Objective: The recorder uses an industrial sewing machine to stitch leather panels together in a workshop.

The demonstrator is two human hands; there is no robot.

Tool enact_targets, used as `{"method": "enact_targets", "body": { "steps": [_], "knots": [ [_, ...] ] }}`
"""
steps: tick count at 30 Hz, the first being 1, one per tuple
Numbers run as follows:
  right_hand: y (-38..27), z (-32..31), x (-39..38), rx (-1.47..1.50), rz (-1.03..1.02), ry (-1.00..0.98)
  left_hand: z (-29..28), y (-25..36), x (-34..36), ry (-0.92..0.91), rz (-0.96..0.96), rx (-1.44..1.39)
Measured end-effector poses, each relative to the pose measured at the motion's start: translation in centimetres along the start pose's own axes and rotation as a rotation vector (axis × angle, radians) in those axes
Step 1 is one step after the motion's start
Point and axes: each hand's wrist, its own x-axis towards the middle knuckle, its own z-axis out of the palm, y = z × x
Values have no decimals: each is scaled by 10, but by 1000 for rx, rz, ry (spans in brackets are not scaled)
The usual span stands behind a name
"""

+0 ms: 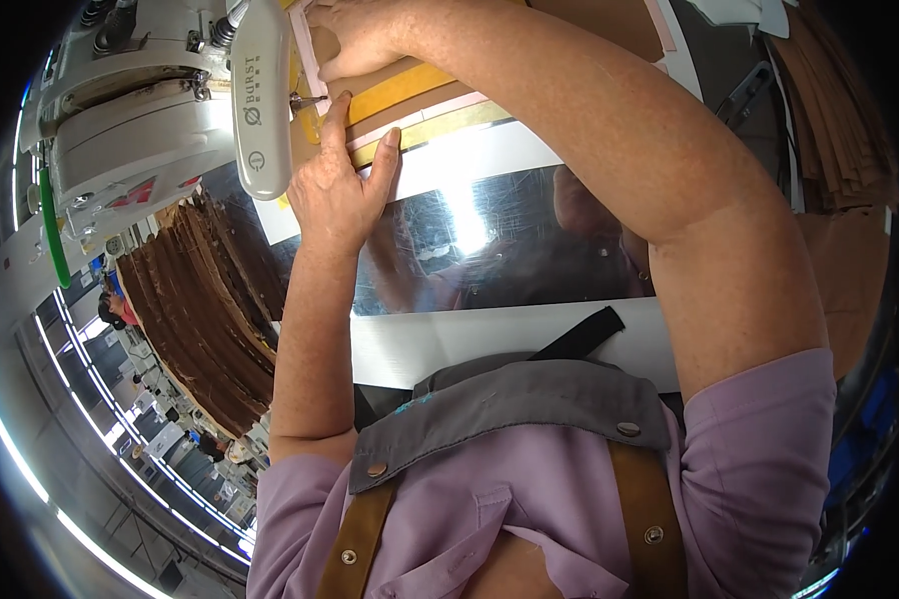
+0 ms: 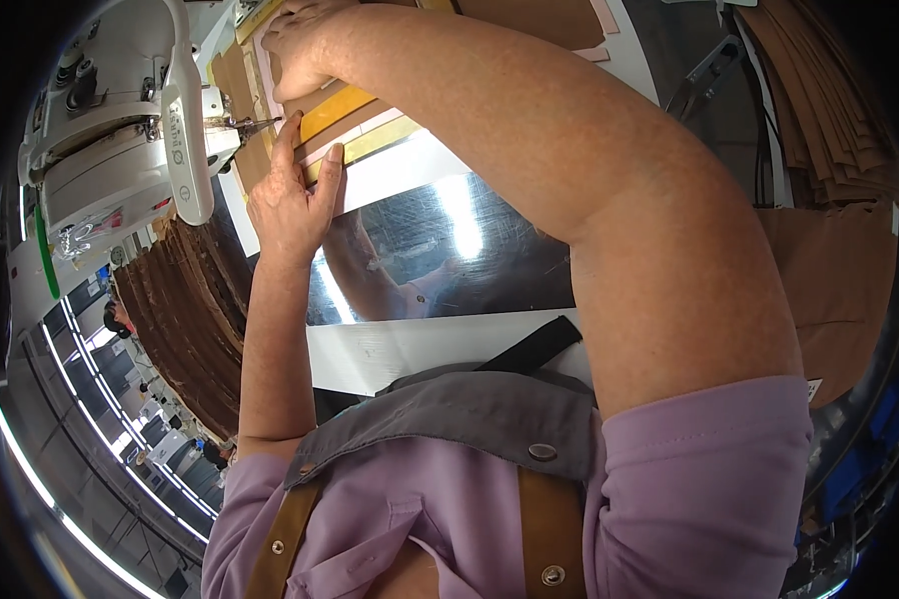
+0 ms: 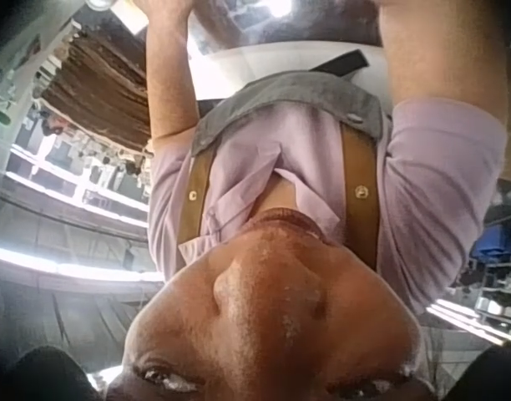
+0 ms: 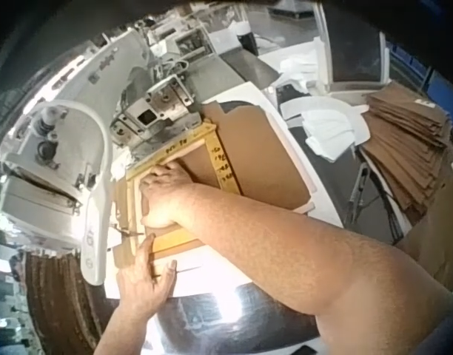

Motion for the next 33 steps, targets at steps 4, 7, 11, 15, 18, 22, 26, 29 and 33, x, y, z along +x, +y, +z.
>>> {"method": "enact_targets", "body": {
  "steps": [4, 7, 11, 15, 18, 22, 26, 29, 33],
  "knots": [
    [0, -2, 0, -38, -22, -23, -1, 1, -1, -24, -27, 26],
    [-2, -1, 0, -60, -21, -23, 1, -1, -1, -5, -20, 15],
    [1, 1, -2, -40, -13, 30, -3, 4, 2, -60, -70, -25],
    [0, -6, -4, -33, -9, -18, -3, 3, 2, -70, -85, -24],
    [0, 0, 0, -54, -4, 17, -3, 4, 1, -61, -76, -21],
    [5, 2, 1, -46, -8, 12, -3, 6, 2, -74, -103, -37],
    [3, 2, 1, 4, -3, 29, -1, 2, 0, -69, -118, -33],
    [-2, -8, -3, 17, -23, -21, 3, -3, -2, 28, -29, 61],
    [2, -1, 7, -91, 7, 16, 5, 3, 1, 31, -24, 56]
  ]
}}
